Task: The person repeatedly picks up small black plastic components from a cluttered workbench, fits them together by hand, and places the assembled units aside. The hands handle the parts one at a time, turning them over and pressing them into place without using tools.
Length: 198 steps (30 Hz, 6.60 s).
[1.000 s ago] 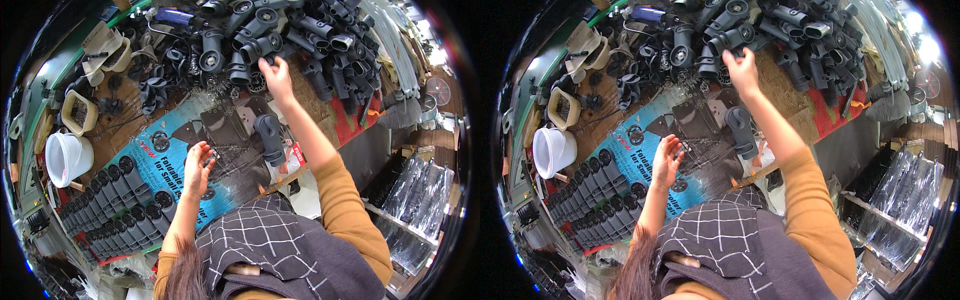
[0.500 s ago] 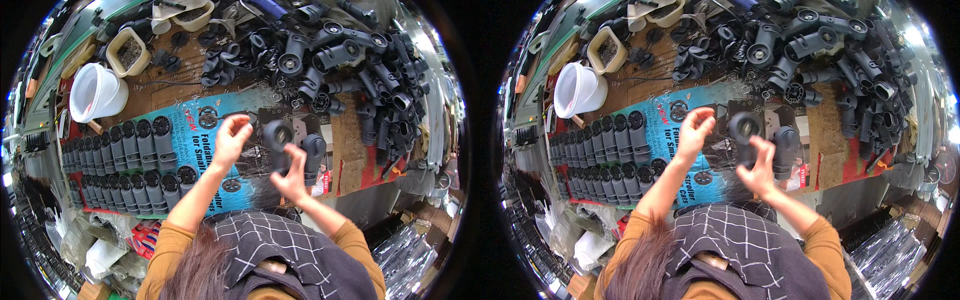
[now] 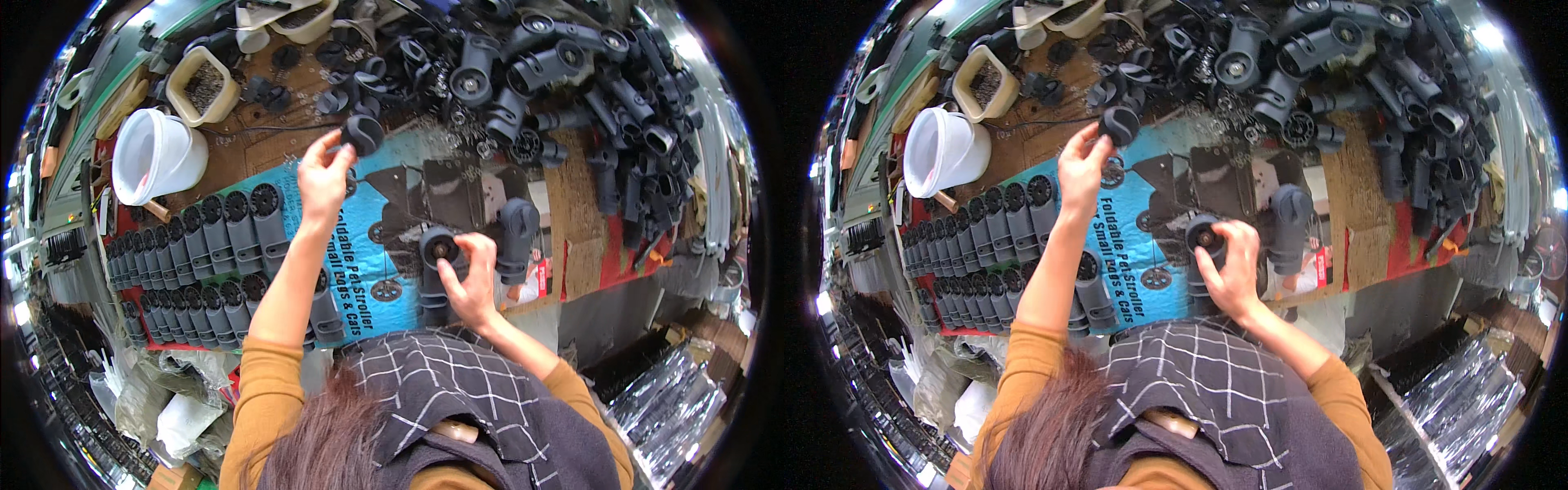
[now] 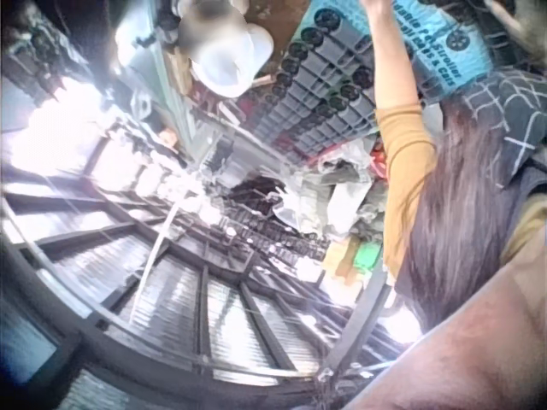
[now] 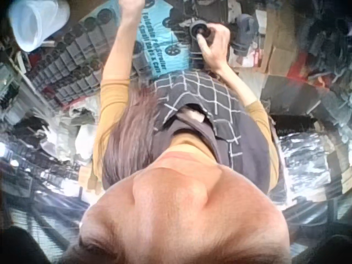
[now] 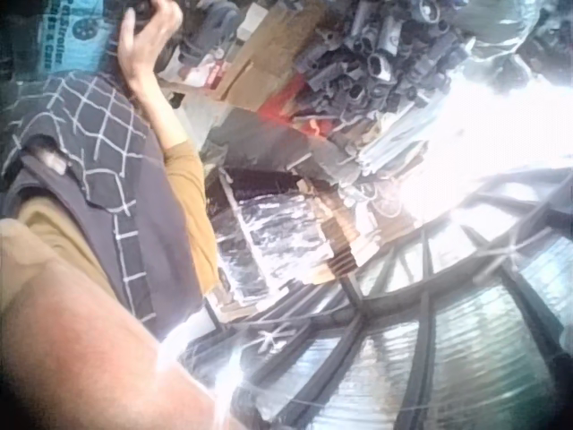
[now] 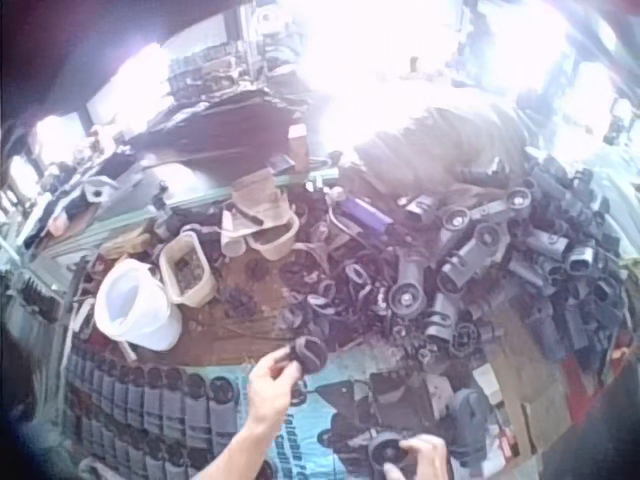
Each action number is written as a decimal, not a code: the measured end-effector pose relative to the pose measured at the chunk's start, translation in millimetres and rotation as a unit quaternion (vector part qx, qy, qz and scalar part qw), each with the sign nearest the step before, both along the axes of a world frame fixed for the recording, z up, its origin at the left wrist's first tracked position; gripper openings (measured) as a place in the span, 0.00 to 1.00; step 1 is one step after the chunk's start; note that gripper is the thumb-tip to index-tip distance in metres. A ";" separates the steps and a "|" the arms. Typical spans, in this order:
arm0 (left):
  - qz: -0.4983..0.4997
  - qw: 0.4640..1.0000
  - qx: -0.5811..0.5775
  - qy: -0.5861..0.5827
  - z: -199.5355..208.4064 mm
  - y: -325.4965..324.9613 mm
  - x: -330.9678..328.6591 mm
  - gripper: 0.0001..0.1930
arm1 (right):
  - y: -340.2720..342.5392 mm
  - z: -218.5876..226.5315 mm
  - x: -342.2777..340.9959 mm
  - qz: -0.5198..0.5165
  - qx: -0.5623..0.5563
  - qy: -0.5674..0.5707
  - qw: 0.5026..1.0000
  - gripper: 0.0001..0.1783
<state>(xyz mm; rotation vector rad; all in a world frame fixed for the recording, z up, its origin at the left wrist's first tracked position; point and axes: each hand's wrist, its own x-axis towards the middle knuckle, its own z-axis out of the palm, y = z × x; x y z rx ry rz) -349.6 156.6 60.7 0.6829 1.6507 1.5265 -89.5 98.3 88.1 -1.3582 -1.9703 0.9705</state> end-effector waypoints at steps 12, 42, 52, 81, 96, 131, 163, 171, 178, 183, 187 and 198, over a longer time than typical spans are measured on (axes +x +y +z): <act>-0.170 0.947 -0.273 -0.007 24.8 -99.0 106.2 0.13 | 7.5 2.5 5.7 -0.077 -0.231 0.029 0.969 0.12; -0.447 0.863 -0.208 0.107 -32.1 -63.6 99.1 0.30 | 21.5 -56.4 33.4 0.011 -0.285 -0.006 0.958 0.20; -0.280 0.925 -0.195 0.169 0.5 -61.6 103.6 0.30 | -1.0 -15.3 23.6 0.045 -0.185 -0.059 0.980 0.46; -0.150 0.942 -0.011 -0.299 51.6 -84.7 138.9 0.26 | 7.3 38.2 18.6 0.006 0.073 -0.007 0.997 0.19; -0.147 0.956 -0.072 -0.243 58.0 -72.4 147.4 0.21 | -38.7 34.2 37.6 -0.026 -0.108 0.136 0.984 0.34; -0.418 0.886 -0.050 0.193 26.7 -80.9 221.2 0.21 | -166.6 -104.1 329.8 -0.363 -0.483 -0.028 0.796 0.22; -0.117 0.935 -0.190 -0.276 27.4 -34.2 153.8 0.32 | 45.8 -7.3 72.0 0.133 0.288 -0.118 0.941 0.29; -0.304 0.929 -0.121 -0.174 -9.3 -61.1 87.0 0.23 | 165.9 0.4 -49.7 0.148 0.244 -0.048 0.957 0.13; -0.287 0.943 -0.143 0.093 -29.1 -85.8 109.8 0.17 | 228.6 -34.8 -179.5 0.153 0.242 -0.215 0.934 0.21; -0.151 0.979 -0.090 0.104 -9.6 -70.2 92.4 0.28 | 202.7 -18.3 -155.4 0.195 0.289 -0.042 0.936 0.20; 0.033 0.989 0.064 0.129 5.6 -56.0 78.7 0.36 | 121.3 11.6 -99.4 0.187 0.162 -0.024 0.969 0.21; -0.117 0.956 -0.077 -0.256 -3.5 -122.1 120.1 0.17 | -28.2 -23.6 -3.7 0.051 -0.261 0.138 0.954 0.05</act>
